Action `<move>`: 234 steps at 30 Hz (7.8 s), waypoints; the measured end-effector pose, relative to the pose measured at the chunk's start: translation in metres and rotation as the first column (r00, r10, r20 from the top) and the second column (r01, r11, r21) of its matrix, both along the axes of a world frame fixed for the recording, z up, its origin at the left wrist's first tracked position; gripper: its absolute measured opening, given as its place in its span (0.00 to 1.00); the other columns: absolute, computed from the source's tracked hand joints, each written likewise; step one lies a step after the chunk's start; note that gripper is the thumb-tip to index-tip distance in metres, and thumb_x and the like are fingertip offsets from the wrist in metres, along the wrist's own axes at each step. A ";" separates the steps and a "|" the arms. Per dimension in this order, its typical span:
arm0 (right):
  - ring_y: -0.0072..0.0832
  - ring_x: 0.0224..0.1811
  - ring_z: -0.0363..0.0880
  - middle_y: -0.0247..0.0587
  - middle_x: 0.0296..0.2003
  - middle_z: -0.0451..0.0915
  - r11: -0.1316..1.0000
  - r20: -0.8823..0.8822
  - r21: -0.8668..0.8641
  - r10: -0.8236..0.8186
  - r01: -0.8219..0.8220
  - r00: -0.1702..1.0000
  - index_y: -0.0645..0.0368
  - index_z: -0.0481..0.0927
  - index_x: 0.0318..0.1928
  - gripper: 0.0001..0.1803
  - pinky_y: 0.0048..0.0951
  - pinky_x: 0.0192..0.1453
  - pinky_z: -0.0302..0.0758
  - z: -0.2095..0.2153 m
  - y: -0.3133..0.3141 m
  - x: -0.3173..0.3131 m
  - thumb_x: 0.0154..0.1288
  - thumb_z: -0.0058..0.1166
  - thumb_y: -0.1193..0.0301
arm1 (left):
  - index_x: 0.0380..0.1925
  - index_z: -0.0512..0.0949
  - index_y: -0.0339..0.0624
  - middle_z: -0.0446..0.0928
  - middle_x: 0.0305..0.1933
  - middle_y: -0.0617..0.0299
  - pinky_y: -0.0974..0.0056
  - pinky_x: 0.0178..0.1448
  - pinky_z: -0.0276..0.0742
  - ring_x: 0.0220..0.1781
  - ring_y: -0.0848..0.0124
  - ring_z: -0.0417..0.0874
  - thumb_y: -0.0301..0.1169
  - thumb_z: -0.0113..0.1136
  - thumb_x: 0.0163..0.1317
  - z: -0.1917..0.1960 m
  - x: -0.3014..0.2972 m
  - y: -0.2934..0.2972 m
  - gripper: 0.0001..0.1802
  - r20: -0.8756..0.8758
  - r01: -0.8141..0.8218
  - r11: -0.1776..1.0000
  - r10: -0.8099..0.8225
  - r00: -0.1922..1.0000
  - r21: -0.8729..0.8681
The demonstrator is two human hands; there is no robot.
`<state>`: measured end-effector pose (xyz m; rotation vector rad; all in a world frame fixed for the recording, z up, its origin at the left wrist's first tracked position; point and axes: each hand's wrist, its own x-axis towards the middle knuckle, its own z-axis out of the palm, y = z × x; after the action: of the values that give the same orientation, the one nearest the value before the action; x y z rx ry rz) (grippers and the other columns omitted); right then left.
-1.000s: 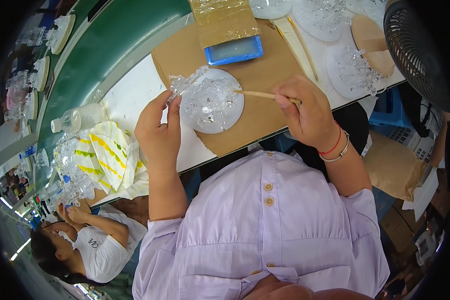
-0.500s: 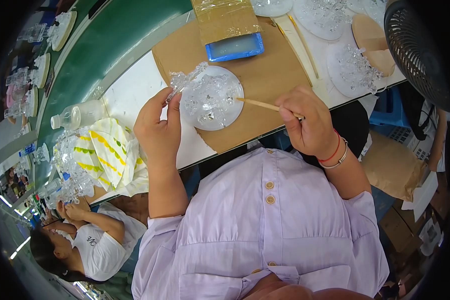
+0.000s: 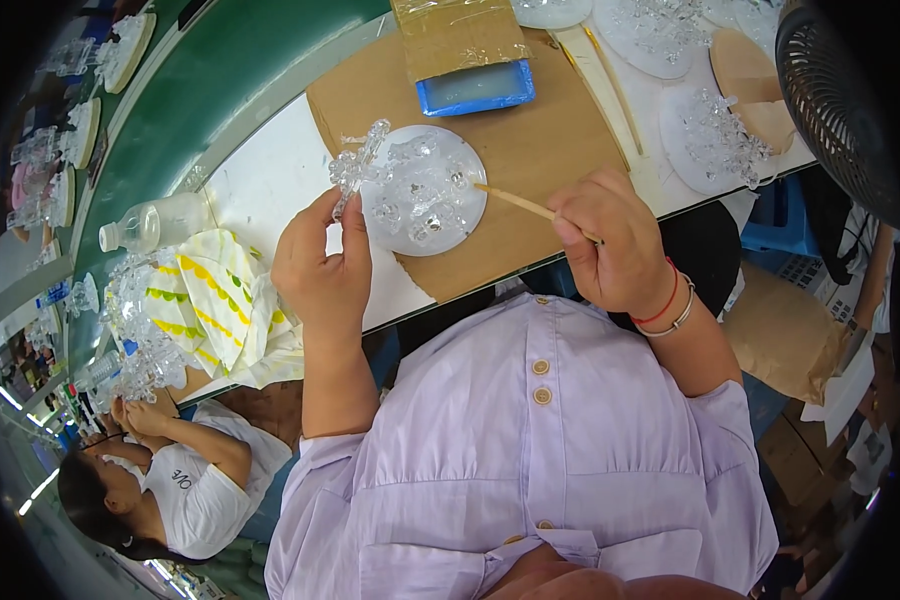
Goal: Apply adhesive to small clear plastic decorative components using an applicator stick and assemble them onto base plates.
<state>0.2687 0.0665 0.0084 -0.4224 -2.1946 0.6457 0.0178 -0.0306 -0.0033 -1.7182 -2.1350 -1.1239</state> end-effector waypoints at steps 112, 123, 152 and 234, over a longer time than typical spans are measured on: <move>0.39 0.25 0.70 0.46 0.32 0.78 1.000 -0.021 0.011 0.027 -0.027 0.999 0.62 0.70 0.39 0.05 0.35 0.32 0.68 -0.001 -0.021 -0.004 0.64 0.50 0.80 | 0.37 0.81 0.36 0.83 0.36 0.56 0.68 0.37 0.79 0.33 0.68 0.83 0.23 0.75 0.46 0.028 0.000 -0.027 0.17 0.216 0.169 0.985 -0.156 0.964 -0.042; 0.38 0.24 0.69 0.46 0.33 0.78 0.999 -0.081 -0.024 0.045 -0.047 0.996 0.62 0.70 0.40 0.05 0.35 0.32 0.68 -0.012 -0.028 -0.018 0.64 0.50 0.80 | 0.37 0.81 0.36 0.83 0.36 0.55 0.68 0.36 0.80 0.34 0.67 0.83 0.23 0.75 0.45 0.028 0.003 -0.031 0.17 0.269 0.174 0.984 -0.158 0.950 -0.035; 0.26 0.31 0.76 0.46 0.33 0.79 0.942 -0.082 0.120 -0.305 0.313 0.949 0.65 0.69 0.43 0.03 0.23 0.38 0.72 0.023 0.044 -0.006 0.71 0.46 0.79 | 0.35 0.82 0.38 0.82 0.32 0.58 0.69 0.30 0.76 0.29 0.69 0.80 0.25 0.76 0.45 0.028 0.008 -0.018 0.16 0.144 0.035 0.999 -0.036 0.989 0.010; 0.28 0.28 0.73 0.44 0.29 0.78 0.968 -0.117 -0.087 -0.244 0.235 0.963 0.63 0.70 0.38 0.02 0.24 0.34 0.71 -0.021 0.009 -0.003 0.69 0.48 0.80 | 0.31 0.81 0.39 0.78 0.30 0.59 0.67 0.33 0.74 0.30 0.68 0.79 0.22 0.75 0.43 0.007 0.018 -0.019 0.14 0.285 0.244 0.970 -0.232 0.930 -0.007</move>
<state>0.2653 0.0757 -0.0127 -0.6558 -1.9655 0.6025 0.0359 -0.0497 0.0041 -1.9854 -2.1607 -1.4800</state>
